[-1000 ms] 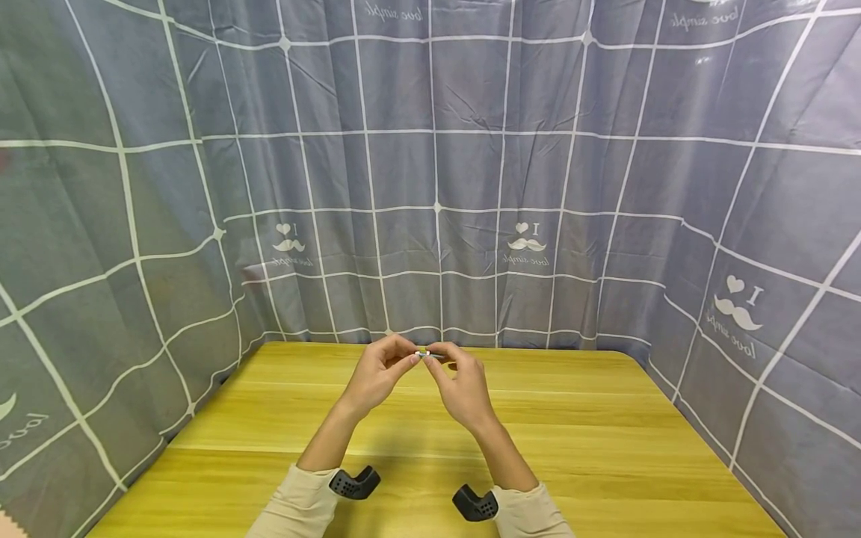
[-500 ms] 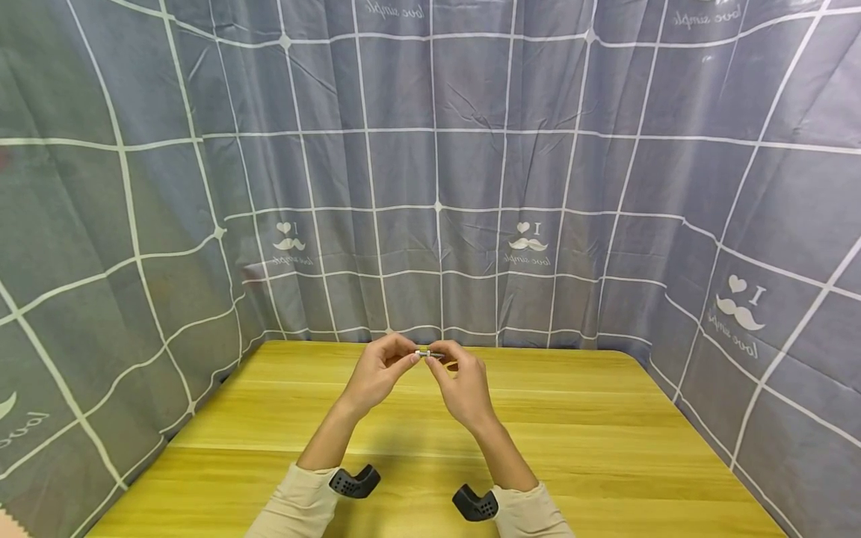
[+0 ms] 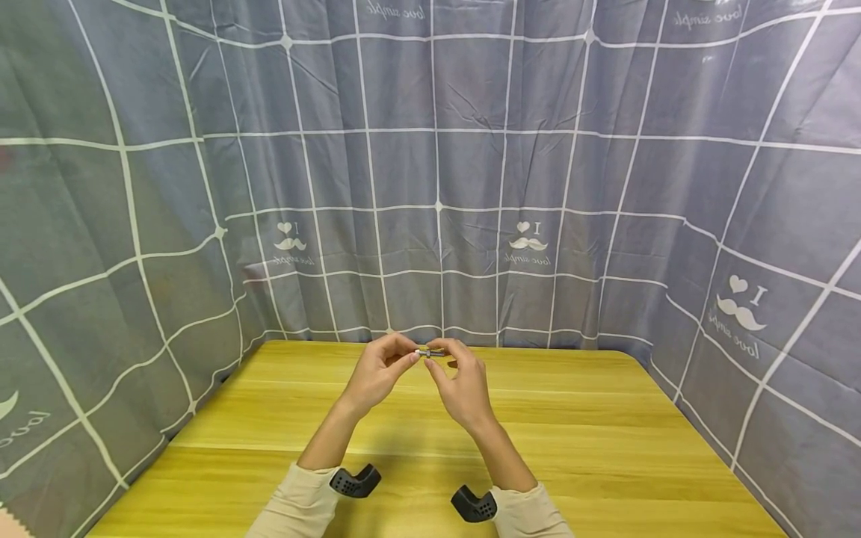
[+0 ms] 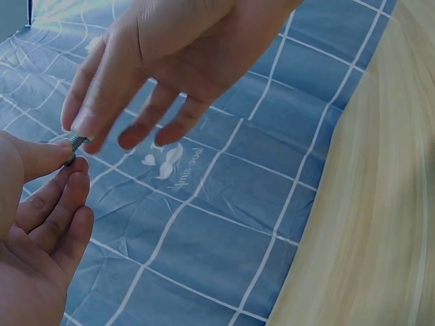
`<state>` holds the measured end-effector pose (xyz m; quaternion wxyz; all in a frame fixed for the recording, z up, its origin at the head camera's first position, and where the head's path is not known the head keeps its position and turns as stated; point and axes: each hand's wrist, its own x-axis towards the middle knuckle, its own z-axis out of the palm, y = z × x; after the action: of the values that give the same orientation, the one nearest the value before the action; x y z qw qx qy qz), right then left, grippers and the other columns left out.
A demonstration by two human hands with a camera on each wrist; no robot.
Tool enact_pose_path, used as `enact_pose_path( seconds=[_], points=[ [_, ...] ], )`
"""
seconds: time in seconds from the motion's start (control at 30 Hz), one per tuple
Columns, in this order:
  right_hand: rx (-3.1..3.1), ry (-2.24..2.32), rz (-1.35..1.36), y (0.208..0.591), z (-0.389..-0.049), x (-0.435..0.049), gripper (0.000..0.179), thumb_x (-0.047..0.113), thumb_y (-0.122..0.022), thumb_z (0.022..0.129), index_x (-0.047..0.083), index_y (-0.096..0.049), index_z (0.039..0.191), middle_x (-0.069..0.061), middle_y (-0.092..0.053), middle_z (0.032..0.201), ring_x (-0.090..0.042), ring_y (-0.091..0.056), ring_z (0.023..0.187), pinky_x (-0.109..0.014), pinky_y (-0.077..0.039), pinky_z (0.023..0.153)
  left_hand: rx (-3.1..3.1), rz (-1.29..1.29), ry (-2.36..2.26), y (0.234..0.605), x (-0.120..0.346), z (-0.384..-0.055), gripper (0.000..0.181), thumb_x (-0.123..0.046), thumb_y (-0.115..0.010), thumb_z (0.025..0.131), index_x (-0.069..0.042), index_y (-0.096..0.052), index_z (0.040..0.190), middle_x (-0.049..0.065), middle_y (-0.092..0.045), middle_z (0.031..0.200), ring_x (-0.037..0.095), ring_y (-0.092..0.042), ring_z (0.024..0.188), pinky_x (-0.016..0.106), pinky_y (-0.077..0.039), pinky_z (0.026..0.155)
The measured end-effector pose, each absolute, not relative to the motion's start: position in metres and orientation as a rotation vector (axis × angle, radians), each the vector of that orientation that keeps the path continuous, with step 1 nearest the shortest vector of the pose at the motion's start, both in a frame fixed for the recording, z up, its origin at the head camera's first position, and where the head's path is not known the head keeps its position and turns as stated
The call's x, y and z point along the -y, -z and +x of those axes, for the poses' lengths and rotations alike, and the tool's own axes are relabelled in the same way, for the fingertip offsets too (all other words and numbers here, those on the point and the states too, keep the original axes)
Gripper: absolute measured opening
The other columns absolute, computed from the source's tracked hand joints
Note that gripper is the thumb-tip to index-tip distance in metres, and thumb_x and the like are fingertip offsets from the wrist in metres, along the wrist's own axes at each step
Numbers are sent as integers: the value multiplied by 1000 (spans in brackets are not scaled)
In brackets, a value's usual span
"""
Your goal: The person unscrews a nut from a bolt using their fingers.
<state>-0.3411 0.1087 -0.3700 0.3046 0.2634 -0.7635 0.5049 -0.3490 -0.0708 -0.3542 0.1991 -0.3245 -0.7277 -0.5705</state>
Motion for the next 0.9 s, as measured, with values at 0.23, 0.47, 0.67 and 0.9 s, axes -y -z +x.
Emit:
enact_pose_path(
  seconds=[0.23, 0.47, 0.67, 0.9],
  points=[
    [2059, -1353, 673, 370, -341, -108, 18, 12, -71, 100, 7, -73, 117, -5, -74, 112, -27, -68, 101, -51, -56, 83, 2019, -906, 1636, 361, 75, -358, 5, 1, -69, 98, 1, -72, 102, 12, -71, 96, 29, -68, 91, 42, -55, 89],
    [2030, -1324, 670, 370, -341, -107, 28, 5, -78, 93, 6, -71, 120, -7, -72, 114, -27, -66, 99, -49, -56, 81, 2049, -872, 1604, 355, 72, -351, 5, 7, -67, 97, 8, -70, 101, 18, -70, 93, 32, -67, 89, 44, -55, 88],
    [2007, -1308, 662, 370, -340, -106, 16, 9, -74, 98, 5, -75, 112, -4, -75, 103, -23, -68, 91, -44, -57, 76, 2032, -901, 1604, 353, 72, -348, 5, 5, -66, 98, 7, -69, 101, 18, -70, 94, 33, -68, 90, 43, -55, 89],
    [1924, -1282, 684, 370, -340, -105, 24, -2, -79, 89, 4, -74, 112, -7, -73, 108, -27, -66, 92, -53, -56, 76, 2032, -906, 1622, 361, 76, -358, 4, -1, -69, 99, 0, -72, 102, 9, -71, 94, 25, -68, 89, 39, -55, 88]
  ],
)
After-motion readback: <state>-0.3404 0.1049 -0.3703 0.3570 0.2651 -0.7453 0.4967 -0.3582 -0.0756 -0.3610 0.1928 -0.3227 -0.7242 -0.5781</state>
